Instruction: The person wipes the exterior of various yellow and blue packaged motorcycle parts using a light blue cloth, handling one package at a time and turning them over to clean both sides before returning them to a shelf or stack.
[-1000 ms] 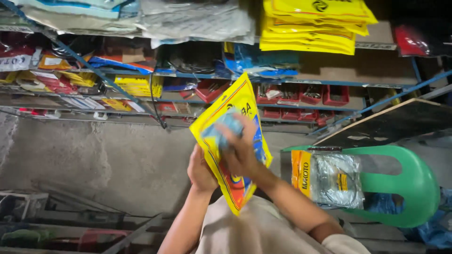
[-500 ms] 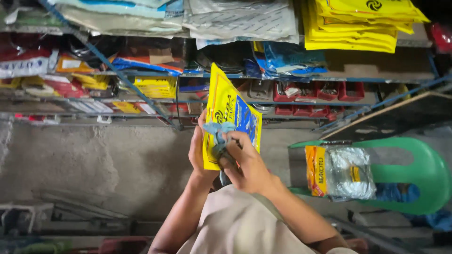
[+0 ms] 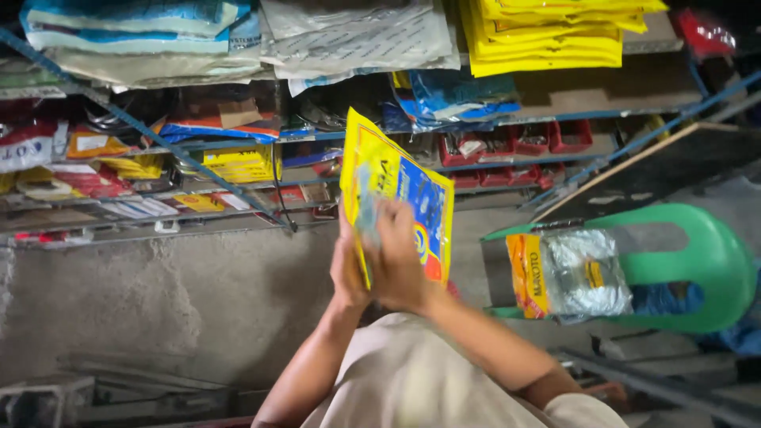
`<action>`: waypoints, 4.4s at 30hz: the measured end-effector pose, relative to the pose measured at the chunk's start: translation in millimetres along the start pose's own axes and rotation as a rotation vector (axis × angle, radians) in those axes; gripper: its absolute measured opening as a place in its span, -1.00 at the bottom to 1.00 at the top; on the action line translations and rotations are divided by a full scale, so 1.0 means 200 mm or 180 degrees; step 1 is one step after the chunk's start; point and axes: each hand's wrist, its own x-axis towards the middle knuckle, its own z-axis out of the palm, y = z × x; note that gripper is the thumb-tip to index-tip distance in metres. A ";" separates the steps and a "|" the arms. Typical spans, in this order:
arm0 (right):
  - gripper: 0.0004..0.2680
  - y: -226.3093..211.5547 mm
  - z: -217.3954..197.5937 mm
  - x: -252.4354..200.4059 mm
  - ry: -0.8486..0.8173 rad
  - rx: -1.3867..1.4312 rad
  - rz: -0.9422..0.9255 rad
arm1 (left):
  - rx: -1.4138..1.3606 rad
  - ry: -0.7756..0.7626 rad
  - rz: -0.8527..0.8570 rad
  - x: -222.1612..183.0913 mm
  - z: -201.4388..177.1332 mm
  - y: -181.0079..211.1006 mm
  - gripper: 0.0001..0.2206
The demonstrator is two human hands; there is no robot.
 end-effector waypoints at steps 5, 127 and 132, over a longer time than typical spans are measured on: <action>-0.69 0.05 -0.24 -0.13 -0.0879 0.0208 0.0001 | 0.0609 0.0068 0.0081 0.04 0.09 -0.09 -0.31; -0.38 0.35 0.16 0.02 -0.0368 -0.0139 -0.1526 | -0.0684 0.0402 -0.0313 -0.01 -0.09 0.11 -0.55; -0.50 0.43 0.17 0.15 -0.0039 0.0053 -0.0089 | -0.0371 -0.0914 0.0045 0.04 0.17 0.33 -0.25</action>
